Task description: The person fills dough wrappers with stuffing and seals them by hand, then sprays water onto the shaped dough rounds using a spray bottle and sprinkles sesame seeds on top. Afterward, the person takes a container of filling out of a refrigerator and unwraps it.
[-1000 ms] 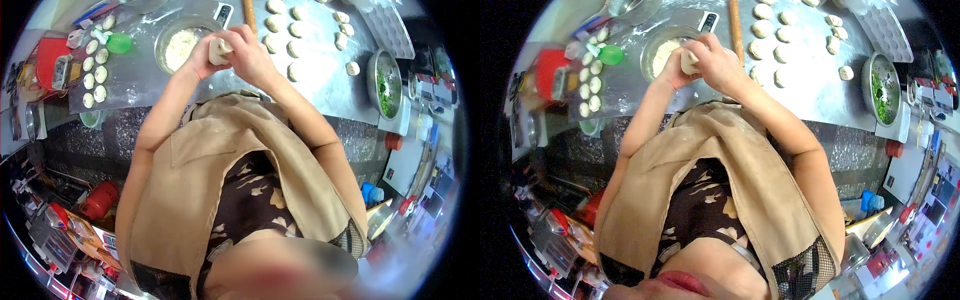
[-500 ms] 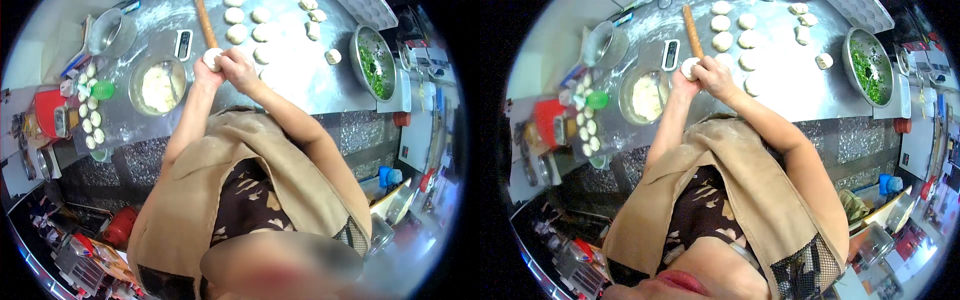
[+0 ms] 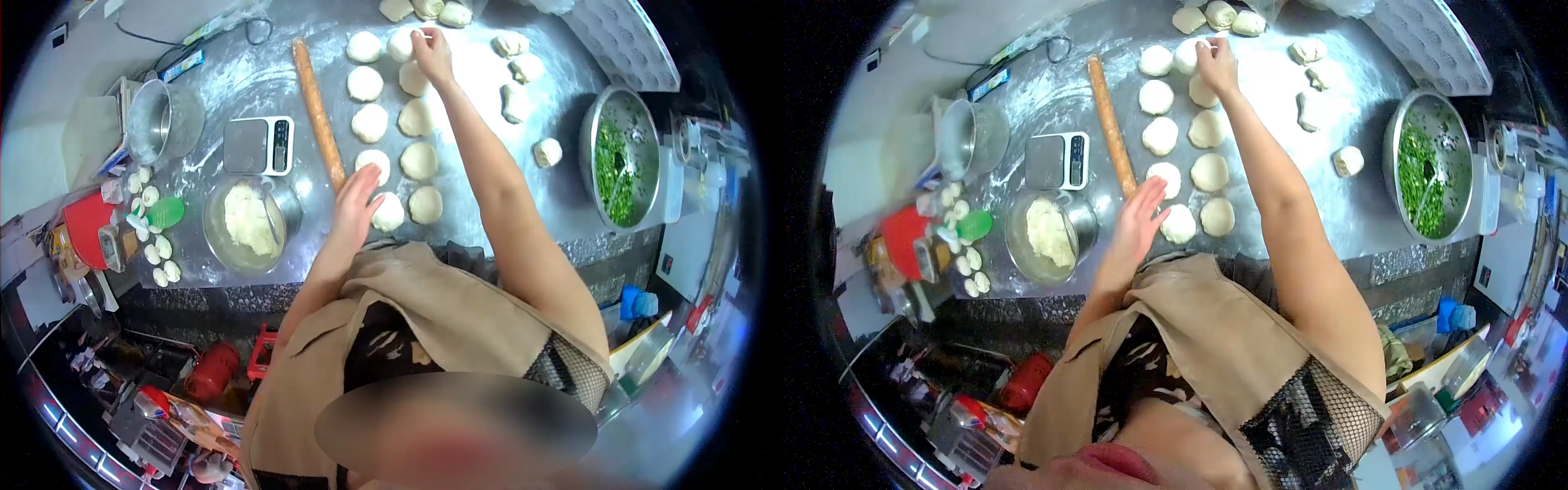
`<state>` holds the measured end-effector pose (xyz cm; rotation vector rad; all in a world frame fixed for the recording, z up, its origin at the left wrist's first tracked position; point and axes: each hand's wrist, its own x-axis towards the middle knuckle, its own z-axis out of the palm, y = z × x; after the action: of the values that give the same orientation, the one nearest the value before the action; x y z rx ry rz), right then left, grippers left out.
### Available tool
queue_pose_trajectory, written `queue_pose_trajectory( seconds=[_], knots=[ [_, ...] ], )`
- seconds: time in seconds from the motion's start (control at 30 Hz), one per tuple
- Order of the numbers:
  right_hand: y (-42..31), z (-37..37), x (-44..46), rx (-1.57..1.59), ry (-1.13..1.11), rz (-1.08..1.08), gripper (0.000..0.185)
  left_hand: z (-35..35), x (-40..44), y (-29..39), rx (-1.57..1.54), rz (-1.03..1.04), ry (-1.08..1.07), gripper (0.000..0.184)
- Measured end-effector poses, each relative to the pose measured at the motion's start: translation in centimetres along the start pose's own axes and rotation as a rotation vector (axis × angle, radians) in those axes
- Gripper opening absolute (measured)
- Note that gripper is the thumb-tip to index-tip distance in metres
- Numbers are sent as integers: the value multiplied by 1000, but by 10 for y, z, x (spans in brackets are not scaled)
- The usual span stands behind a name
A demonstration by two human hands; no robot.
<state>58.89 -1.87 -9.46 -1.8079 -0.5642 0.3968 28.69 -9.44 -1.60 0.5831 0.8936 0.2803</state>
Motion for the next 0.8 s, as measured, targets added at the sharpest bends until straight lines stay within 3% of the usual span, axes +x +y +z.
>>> queue_pose_trajectory(
  seconds=[0.07, 0.13, 0.2, 0.3, 0.4, 0.47, 0.5, 0.53, 0.57, 0.63, 0.67, 0.73, 0.77, 0.8],
  knots=[
    [25, 14, 28, 0, -48, 33, 42, -23, -7, -5, -11, 5, 94, 44],
    [44, 23, 35, -726, 95, -244, 35, -34, -2, -2, -27, 3, 188, 40],
    [57, 24, 43, -685, 149, -279, 30, -45, -6, -3, 15, 26, 326, 36],
    [65, 13, 42, -584, 139, -312, 28, -47, -1, 0, -51, 82, 329, 34],
    [98, -21, 3, -418, 91, -63, 31, -43, -6, 6, -53, 147, 250, 34],
    [43, -54, -73, -362, 164, -320, 19, -43, -17, 11, -62, 145, 227, 33],
    [39, -68, -110, -397, 7, -489, 24, -45, -21, 12, -39, 160, 232, 32],
    [33, -71, -163, -459, 51, -649, 31, -48, -27, 12, -17, 183, 237, 31],
    [34, -80, -213, -629, -150, -709, 37, -54, -33, 10, -16, 195, 226, 31],
    [-2, -81, -276, -604, -468, -944, 42, -68, -44, 2, 22, 188, 199, 30],
    [9, -79, -292, -612, -452, -951, 42, -73, -50, -1, 21, 182, 196, 31],
    [27, -70, -302, -565, -654, -870, 43, -76, -63, -4, 41, 181, 180, 30],
    [28, -67, -287, -572, -646, -911, 43, -76, -65, -3, 48, 180, 194, 30],
    [14, -62, -280, -577, -496, -843, 41, -75, -71, -2, 52, 200, 183, 30]
  ],
)
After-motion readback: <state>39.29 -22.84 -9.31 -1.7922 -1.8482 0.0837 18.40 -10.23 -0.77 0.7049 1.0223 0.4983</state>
